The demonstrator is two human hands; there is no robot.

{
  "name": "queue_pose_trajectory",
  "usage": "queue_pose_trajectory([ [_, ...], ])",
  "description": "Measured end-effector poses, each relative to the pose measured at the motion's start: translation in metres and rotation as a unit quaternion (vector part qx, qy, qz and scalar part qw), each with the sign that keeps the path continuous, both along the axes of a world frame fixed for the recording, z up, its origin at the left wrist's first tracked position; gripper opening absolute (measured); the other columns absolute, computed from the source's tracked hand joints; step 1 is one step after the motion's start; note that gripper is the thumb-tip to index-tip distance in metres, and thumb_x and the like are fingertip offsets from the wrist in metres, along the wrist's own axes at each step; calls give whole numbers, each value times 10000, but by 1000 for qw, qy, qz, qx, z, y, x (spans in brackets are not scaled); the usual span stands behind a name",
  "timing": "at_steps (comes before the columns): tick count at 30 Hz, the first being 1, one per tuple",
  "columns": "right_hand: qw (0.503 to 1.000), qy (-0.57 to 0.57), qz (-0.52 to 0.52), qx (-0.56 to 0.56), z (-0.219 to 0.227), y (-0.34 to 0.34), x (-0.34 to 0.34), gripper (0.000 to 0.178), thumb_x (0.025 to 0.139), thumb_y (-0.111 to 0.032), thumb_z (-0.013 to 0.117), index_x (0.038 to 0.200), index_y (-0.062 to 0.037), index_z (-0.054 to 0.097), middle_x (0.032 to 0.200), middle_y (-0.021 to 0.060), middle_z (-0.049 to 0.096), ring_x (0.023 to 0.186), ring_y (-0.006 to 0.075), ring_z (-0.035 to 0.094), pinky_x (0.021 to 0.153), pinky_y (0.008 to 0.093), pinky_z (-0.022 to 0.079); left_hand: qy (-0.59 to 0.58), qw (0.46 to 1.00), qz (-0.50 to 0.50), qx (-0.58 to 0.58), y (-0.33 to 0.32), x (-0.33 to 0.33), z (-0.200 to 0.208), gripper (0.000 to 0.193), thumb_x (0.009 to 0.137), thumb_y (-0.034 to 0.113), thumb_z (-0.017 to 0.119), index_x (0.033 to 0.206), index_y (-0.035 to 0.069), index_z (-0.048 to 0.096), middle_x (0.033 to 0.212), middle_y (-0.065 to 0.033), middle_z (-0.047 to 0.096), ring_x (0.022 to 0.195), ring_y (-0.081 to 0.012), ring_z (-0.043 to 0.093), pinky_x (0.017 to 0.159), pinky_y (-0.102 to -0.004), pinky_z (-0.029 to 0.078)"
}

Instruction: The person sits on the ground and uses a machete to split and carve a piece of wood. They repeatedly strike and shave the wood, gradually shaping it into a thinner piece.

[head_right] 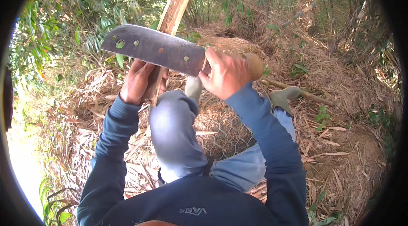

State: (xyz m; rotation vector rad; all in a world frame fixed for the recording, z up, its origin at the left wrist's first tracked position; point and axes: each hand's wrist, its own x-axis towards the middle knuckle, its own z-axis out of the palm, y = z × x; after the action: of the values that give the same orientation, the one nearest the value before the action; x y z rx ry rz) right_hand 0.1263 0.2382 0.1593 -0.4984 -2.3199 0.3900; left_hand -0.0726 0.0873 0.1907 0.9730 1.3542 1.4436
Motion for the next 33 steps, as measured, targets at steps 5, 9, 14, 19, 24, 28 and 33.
queue_pose_trajectory([
  [5, 998, -60, 25, -4, -17, -9, 2, 364, 697, -247, 772, 943, -85, 558, 773, 107, 648, 693, 331, 662, 609, 477, 495, -33, 997, 57, -48, -18, -3, -10, 273, 1042, 221, 450, 1043, -17, 584, 758, -116, 627, 554, -203, 619, 504, -321, 525],
  [9, 994, -102, 39, 14, -44, -9, -6, 337, 686, -246, 760, 919, -95, 568, 766, 124, 647, 694, 362, 652, 617, 497, 498, 52, 995, 64, -50, -35, -7, -56, 300, 1060, 225, 417, 1043, -31, 573, 753, -118, 613, 545, -196, 601, 507, -298, 511],
  [14, 994, -83, 72, 3, -71, -15, -7, 262, 702, -239, 734, 814, -79, 560, 742, 128, 632, 672, 357, 643, 595, 485, 480, -23, 997, 65, -44, -58, 11, -85, 262, 1069, 192, 398, 1051, -33, 531, 725, -112, 581, 522, -187, 570, 452, -289, 472],
  [19, 996, -80, 31, 21, -71, -14, -4, 242, 706, -222, 739, 808, -75, 576, 707, 133, 613, 660, 347, 635, 590, 454, 476, -53, 988, 52, -137, -85, 23, -78, 238, 1053, 199, 442, 1136, -21, 482, 660, -78, 561, 447, -145, 527, 428, -262, 455],
  [24, 994, -76, 61, -39, -72, -15, -7, 235, 697, -204, 739, 804, -63, 584, 723, 137, 621, 668, 346, 636, 597, 453, 480, -78, 983, 69, -149, -109, 24, -88, 311, 1047, 271, 459, 1189, -5, 476, 617, -46, 546, 423, -114, 521, 395, -237, 431],
  [28, 994, -88, 65, -8, -64, -8, -17, 256, 676, -202, 740, 820, -57, 587, 736, 134, 630, 677, 348, 638, 602, 453, 485, 10, 995, 75, -69, -56, 15, -92, 299, 1068, 259, 410, 1155, -15, 494, 610, -48, 553, 420, -116, 526, 399, -234, 435],
  [33, 998, -61, 22, 8, -74, -4, 0, 260, 643, -160, 726, 834, -53, 587, 740, 131, 631, 671, 355, 635, 601, 453, 491, -54, 982, 44, -173, -94, 33, -80, 325, 1056, 271, 442, 1192, -19, 501, 598, -46, 556, 427, -122, 541, 412, -233, 443],
])
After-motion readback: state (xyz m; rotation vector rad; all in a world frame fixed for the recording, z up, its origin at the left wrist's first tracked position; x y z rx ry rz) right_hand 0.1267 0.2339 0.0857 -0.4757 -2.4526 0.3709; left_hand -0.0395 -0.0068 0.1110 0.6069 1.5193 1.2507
